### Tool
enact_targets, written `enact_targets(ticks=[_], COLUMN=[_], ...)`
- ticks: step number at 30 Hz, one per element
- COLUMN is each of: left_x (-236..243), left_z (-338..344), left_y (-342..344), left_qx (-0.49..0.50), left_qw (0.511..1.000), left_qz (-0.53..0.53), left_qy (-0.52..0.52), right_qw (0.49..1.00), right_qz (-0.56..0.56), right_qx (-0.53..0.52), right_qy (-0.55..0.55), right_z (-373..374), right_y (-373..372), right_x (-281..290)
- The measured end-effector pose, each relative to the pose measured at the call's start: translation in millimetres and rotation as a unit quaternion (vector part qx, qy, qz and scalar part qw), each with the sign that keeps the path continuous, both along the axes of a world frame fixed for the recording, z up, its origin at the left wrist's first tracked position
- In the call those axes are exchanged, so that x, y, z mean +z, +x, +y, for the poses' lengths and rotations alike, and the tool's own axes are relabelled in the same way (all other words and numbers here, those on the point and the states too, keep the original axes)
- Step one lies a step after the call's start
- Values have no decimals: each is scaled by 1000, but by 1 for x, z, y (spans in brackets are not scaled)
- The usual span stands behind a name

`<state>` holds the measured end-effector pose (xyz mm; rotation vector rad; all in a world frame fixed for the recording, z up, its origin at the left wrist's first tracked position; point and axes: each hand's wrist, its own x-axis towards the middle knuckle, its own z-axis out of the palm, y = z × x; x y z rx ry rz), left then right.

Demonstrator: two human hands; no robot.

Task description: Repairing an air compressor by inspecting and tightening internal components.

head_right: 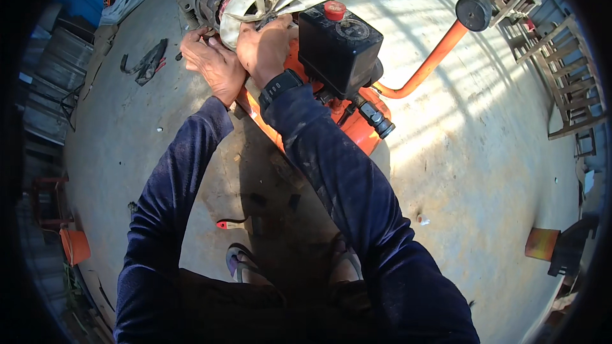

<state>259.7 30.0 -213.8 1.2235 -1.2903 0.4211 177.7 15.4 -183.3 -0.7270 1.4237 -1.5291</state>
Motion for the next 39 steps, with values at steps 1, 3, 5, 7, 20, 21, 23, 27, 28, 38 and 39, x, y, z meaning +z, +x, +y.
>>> enact_targets(ticks=[1, 3, 5, 7, 20, 21, 23, 27, 28, 38, 39], left_x=[1, -2, -4, -4, -11, -11, -11, -9, -8, -7, -8], left_z=[-1, 0, -1, -2, -12, -12, -11, -5, -4, 0, 0], left_y=[3, 4, 5, 7, 17, 17, 16, 14, 14, 11, 11], left_qx=[1, -1, -5, -23, -89, -85, -95, -108, -113, -96, -100], left_qw=[1000, 1000, 1000, 999, 995, 996, 995, 993, 993, 995, 994], left_qz=[-6, -11, -13, -30, -21, -20, -16, 4, 13, -5, -3], left_qy=[1, 3, 0, 14, 37, 25, 35, 38, 37, 39, 40], right_qw=[1000, 999, 998, 996, 969, 972, 958, 956, 964, 959, 969], right_qz=[21, 35, 36, 59, 227, 183, 162, 58, 75, 60, -75], right_qx=[15, 15, 1, 19, -50, -85, -103, -87, -70, -45, -59], right_qy=[10, 33, 58, 68, -79, -124, -211, -276, -246, -272, -227], right_z=[3, 9, 13, 17, 0, -5, -11, -4, 2, 20, 18], right_y=[-1, -1, -3, -5, 3, 6, 8, 0, -3, -13, -10], right_x=[4, 10, 15, 21, -13, -18, -23, -21, -19, 29, 35])
